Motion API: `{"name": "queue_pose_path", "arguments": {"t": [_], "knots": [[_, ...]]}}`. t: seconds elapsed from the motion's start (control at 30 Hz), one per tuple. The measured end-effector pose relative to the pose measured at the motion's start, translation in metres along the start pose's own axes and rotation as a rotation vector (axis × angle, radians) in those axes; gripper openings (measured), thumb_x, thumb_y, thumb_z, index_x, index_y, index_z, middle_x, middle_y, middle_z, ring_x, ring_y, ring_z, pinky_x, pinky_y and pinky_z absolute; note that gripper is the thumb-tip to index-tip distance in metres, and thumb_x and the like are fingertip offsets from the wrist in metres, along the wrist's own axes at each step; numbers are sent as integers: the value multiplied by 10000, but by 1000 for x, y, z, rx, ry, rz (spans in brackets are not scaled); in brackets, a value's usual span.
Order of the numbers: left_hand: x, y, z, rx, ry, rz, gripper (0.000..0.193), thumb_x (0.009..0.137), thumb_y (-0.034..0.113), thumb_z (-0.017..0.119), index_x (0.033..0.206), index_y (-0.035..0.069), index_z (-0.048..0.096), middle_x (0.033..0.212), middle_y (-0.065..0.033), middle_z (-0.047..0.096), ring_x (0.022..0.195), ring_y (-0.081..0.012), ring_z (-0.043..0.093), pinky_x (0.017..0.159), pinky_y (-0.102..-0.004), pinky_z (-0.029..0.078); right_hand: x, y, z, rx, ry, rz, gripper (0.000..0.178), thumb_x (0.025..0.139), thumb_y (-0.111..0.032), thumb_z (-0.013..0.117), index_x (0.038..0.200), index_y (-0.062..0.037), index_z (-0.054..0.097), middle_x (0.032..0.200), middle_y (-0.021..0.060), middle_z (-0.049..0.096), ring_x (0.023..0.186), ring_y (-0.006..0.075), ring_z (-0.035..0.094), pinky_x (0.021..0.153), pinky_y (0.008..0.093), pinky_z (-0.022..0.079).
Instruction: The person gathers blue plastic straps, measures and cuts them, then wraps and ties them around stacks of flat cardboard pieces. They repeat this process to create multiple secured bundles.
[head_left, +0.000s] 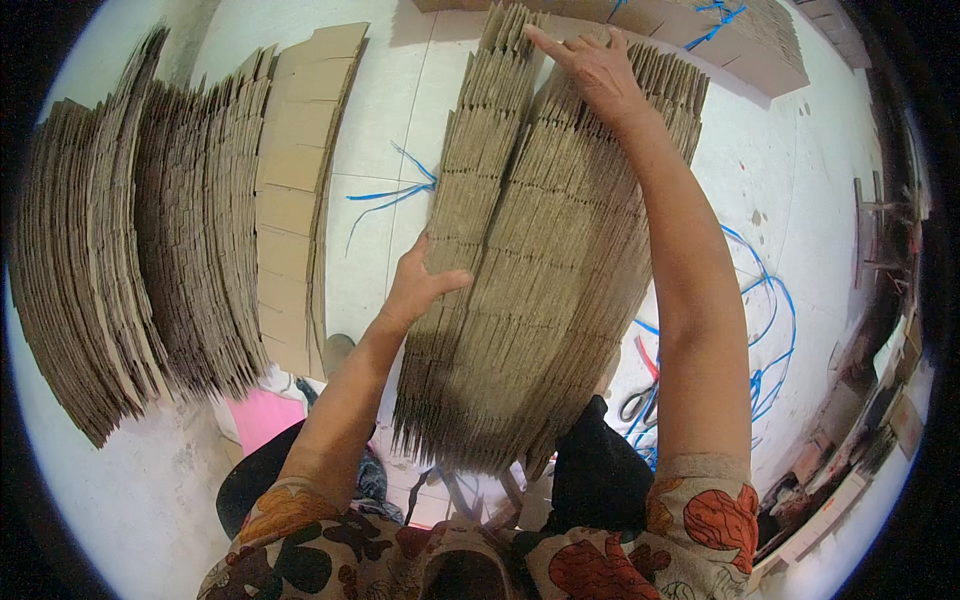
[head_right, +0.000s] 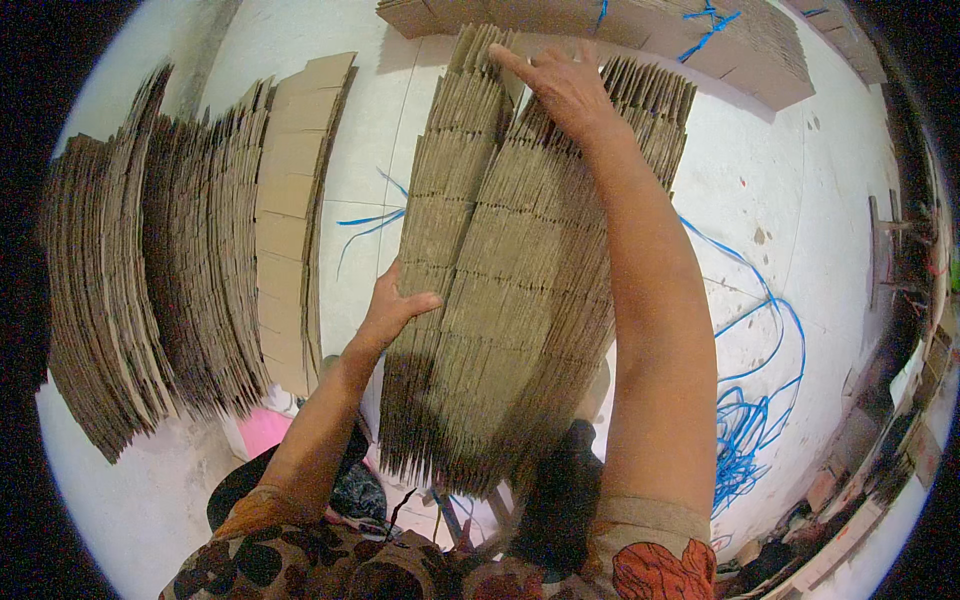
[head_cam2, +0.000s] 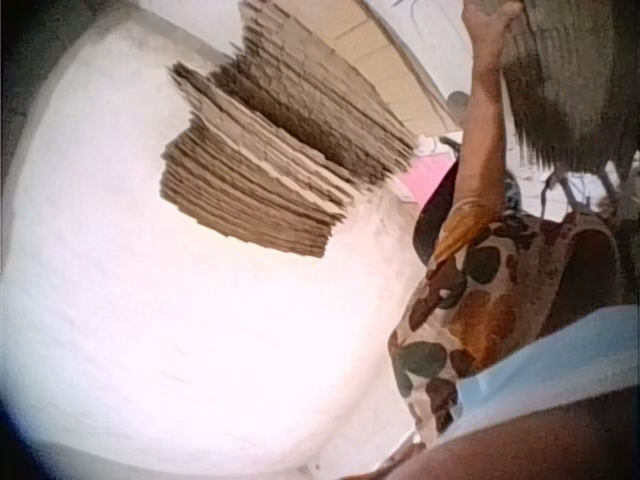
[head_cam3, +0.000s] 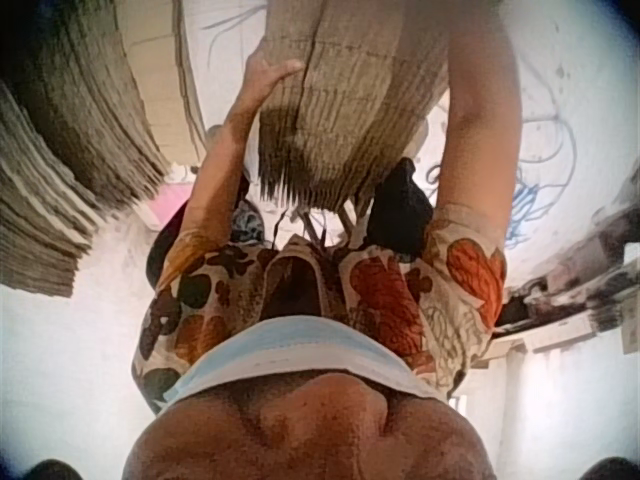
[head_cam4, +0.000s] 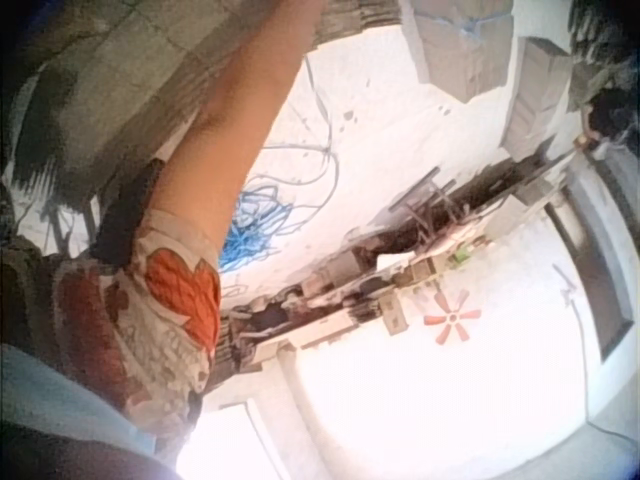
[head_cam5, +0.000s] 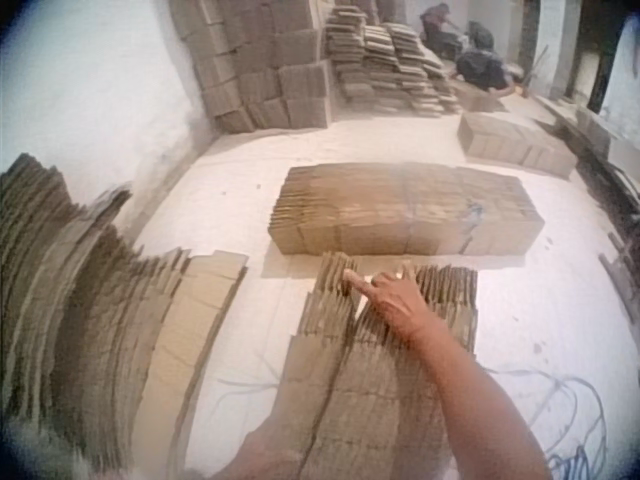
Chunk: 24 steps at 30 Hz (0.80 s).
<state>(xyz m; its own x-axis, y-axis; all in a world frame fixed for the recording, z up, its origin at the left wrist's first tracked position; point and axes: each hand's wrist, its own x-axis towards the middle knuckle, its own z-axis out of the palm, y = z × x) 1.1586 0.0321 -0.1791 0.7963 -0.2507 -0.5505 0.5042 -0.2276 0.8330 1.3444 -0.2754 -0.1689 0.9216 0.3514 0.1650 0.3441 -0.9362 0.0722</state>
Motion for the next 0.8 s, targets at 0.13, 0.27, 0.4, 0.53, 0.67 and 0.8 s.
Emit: {"name": "queue_pose_path", "arguments": {"t": [0.13, 0.27, 0.4, 0.53, 0.67, 0.8], "knots": [[2, -8, -4, 31, -14, 68, 861, 620, 260, 809, 1296, -62, 384, 1183, -135, 547, 1083, -203, 511, 955, -308, 377, 9, -6, -13, -74, -95, -45, 695, 830, 43, 431, 1405, -319, 285, 1028, 66, 591, 1055, 219, 520, 982, 527, 294], [4, -7, -5, 106, -41, 93, 777, 684, 204, 759, 1302, -49, 361, 1147, -121, 550, 1037, -196, 535, 909, -315, 424, 6, 2, 7, -50, 74, -68, 610, 835, 10, 451, 1368, -273, 367, 1081, 65, 574, 1079, 228, 504, 970, 529, 301], [2, 1, -5, 58, -45, 66, 783, 698, 272, 749, 1296, -60, 368, 1169, -134, 538, 1053, -203, 521, 935, -326, 400, 5, 12, 24, -15, 202, -83, 502, 836, -44, 467, 1305, -220, 437, 1062, 62, 570, 1083, 245, 502, 932, 547, 310], [-2, 8, 0, 132, 35, 102, 777, 713, 324, 732, 1297, -47, 379, 1188, -130, 528, 1087, -211, 491, 961, -330, 367, 13, -6, 11, -34, 111, -42, 484, 830, -5, 455, 1265, -212, 497, 1090, 80, 576, 1101, 250, 497, 980, 525, 289], [-1, -4, -9, 118, -5, 120, 745, 720, 342, 717, 1281, -36, 407, 1193, -125, 527, 1096, -217, 481, 961, -322, 357, 24, -33, -16, 21, -79, -41, 428, 809, -4, 477, 1186, -186, 566, 1057, 77, 592, 1090, 251, 508, 975, 532, 282], [1, 1, -14, 7, -12, 43, 776, 725, 348, 709, 1309, -43, 380, 1195, -132, 533, 1087, -218, 492, 945, -309, 373, 22, -26, -4, -53, 3, -12, 404, 792, -8, 500, 1161, -153, 573, 1097, 88, 566, 1118, 240, 488, 967, 500, 320]]}}
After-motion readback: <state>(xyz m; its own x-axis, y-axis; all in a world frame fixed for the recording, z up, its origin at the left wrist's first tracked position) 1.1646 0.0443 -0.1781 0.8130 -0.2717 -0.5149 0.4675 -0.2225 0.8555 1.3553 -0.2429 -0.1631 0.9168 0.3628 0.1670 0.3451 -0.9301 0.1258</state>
